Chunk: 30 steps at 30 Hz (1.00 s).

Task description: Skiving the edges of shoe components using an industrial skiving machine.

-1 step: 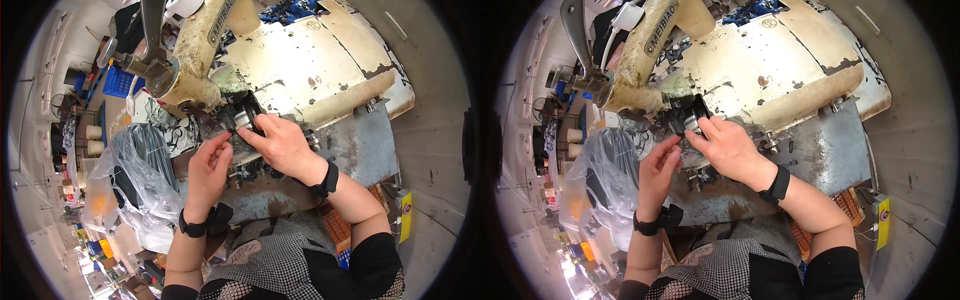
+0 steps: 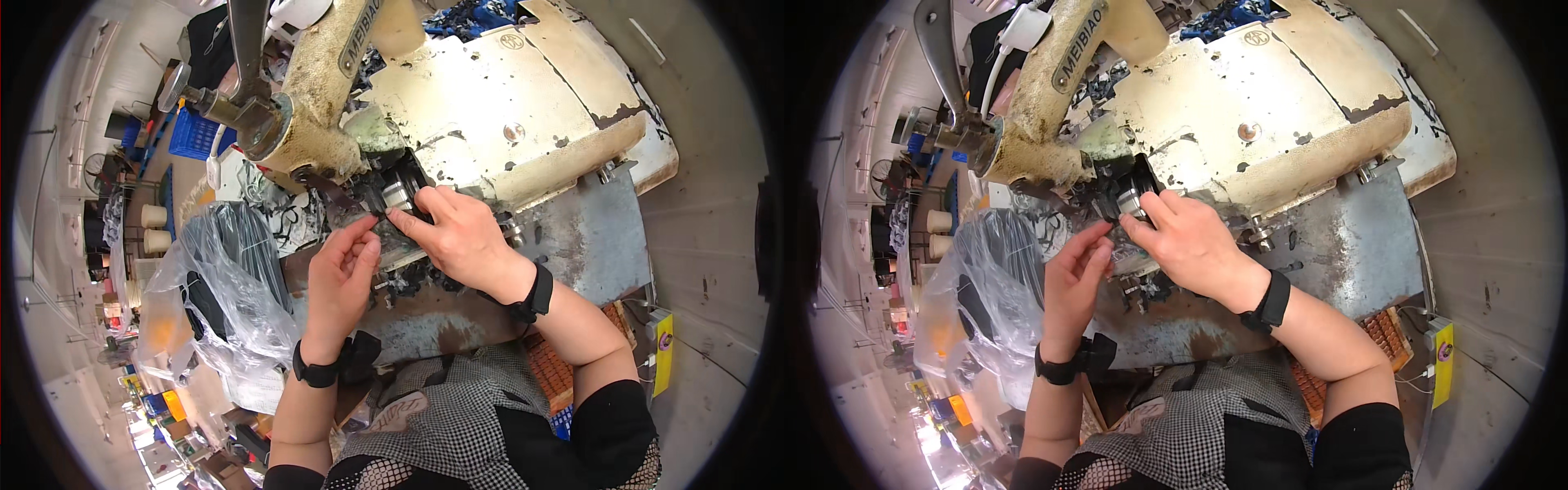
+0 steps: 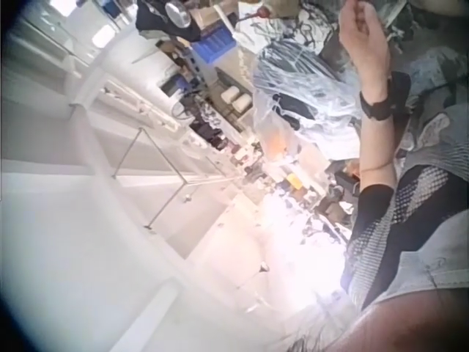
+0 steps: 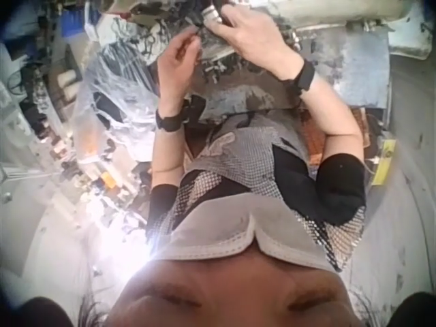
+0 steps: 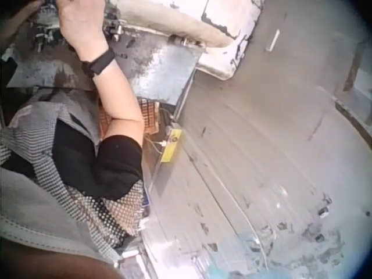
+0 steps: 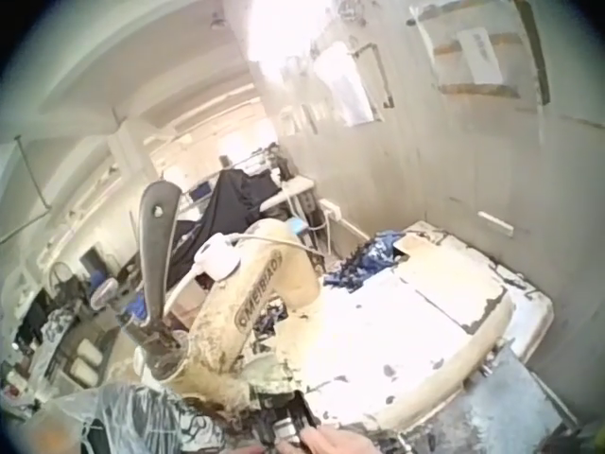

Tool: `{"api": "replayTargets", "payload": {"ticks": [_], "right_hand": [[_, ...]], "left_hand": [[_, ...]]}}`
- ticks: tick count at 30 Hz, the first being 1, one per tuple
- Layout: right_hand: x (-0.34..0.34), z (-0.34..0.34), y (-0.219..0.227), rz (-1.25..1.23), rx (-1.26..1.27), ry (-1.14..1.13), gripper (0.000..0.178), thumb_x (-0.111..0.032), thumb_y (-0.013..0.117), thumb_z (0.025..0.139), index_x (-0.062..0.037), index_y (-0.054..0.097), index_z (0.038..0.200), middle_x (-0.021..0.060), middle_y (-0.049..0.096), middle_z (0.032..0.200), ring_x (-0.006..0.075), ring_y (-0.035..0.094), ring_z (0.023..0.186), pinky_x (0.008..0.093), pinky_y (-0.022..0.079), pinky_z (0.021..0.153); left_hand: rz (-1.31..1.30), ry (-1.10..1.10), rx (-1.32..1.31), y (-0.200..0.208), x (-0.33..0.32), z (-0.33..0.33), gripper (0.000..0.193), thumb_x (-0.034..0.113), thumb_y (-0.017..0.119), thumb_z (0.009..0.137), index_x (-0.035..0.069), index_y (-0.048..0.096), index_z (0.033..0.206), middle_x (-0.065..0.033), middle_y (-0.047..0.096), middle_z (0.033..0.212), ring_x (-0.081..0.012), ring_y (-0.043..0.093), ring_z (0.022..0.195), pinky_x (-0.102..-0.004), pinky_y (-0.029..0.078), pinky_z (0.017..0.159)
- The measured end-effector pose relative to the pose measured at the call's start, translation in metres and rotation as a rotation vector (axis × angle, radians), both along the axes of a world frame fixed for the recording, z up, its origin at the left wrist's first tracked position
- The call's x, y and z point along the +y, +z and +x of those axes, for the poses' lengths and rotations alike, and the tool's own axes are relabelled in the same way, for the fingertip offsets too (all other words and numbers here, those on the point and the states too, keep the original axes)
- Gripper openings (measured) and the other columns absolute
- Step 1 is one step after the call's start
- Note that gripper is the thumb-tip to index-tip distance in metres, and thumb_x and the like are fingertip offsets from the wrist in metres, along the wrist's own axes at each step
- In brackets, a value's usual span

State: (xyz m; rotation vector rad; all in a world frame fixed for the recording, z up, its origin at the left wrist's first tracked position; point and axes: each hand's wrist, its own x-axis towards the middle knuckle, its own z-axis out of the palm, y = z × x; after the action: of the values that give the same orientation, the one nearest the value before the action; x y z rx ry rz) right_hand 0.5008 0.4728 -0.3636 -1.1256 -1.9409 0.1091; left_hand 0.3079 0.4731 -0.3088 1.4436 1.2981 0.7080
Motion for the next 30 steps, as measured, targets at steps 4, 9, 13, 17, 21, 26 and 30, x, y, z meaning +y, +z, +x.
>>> {"api": "replayTargets", "payload": {"ticks": [4,9,13,17,21,26,30], "right_hand": [[-0.001,0.000,-0.002,0.016,0.024,-0.019,0.043,-0.005,0.069,0.067,-0.0099,0.069,0.110,0.0066,0.050,0.084,0.0231,0.054,0.071,0.0342,0.047,0.058],[-0.002,-0.003,0.000,0.056,-0.071,-0.034,0.042,-0.007,0.065,0.069,-0.0082,0.068,0.111,0.0050,0.050,0.085,0.0212,0.054,0.073,0.0325,0.047,0.060],[-0.005,-0.004,0.000,0.065,-0.118,-0.061,0.042,-0.009,0.063,0.069,-0.0080,0.067,0.111,0.0045,0.051,0.086,0.0206,0.053,0.073,0.0315,0.047,0.062],[-0.006,-0.006,-0.001,0.063,-0.116,-0.043,0.040,-0.008,0.064,0.069,-0.0075,0.066,0.110,0.0048,0.051,0.087,0.0211,0.055,0.074,0.0316,0.047,0.063],[-0.013,-0.002,0.011,-0.099,0.129,-0.014,0.033,-0.003,0.065,0.075,-0.0064,0.065,0.108,0.0089,0.053,0.083,0.0267,0.058,0.071,0.0356,0.047,0.062],[0.012,0.024,0.057,-0.168,0.178,-0.056,0.019,-0.010,0.061,0.084,-0.0053,0.062,0.103,0.0141,0.057,0.085,0.0345,0.059,0.080,0.0432,0.050,0.068],[0.060,0.027,0.063,-0.095,-0.095,-0.062,0.025,-0.006,0.058,0.083,-0.0023,0.060,0.107,0.0162,0.059,0.098,0.0359,0.055,0.098,0.0448,0.046,0.084]], "left_hand": [[0.013,0.017,-0.002,-0.001,0.002,0.002,0.031,0.006,0.058,0.096,-0.005,0.057,0.125,-0.0013,0.055,0.096,-0.0056,0.055,0.082,-0.0193,0.047,0.073],[0.021,0.023,0.005,-0.001,0.001,0.002,0.030,0.007,0.059,0.096,-0.005,0.058,0.123,-0.0017,0.056,0.096,-0.0062,0.055,0.081,-0.0198,0.047,0.073],[0.040,0.008,-0.006,-0.005,0.003,-0.001,0.033,0.012,0.062,0.095,-0.003,0.060,0.124,-0.0021,0.065,0.098,-0.0065,0.058,0.084,-0.0222,0.048,0.074],[0.042,-0.007,0.006,-0.003,0.004,-0.002,0.033,0.013,0.061,0.095,-0.002,0.060,0.124,-0.0018,0.065,0.097,-0.0066,0.058,0.084,-0.0222,0.048,0.075],[0.042,-0.005,0.001,0.001,0.007,-0.003,0.031,0.013,0.061,0.095,-0.002,0.062,0.122,-0.0011,0.065,0.096,-0.0064,0.058,0.084,-0.0215,0.048,0.075],[0.454,-0.059,0.200,-0.001,0.028,-0.007,0.019,0.002,0.062,0.089,-0.005,0.065,0.106,-0.0064,0.061,0.087,-0.0104,0.058,0.073,-0.0233,0.048,0.069],[0.526,-0.072,0.282,-0.003,0.044,-0.006,0.013,0.002,0.064,0.087,-0.006,0.065,0.097,-0.0083,0.060,0.087,-0.0127,0.059,0.074,-0.0237,0.047,0.067]]}}
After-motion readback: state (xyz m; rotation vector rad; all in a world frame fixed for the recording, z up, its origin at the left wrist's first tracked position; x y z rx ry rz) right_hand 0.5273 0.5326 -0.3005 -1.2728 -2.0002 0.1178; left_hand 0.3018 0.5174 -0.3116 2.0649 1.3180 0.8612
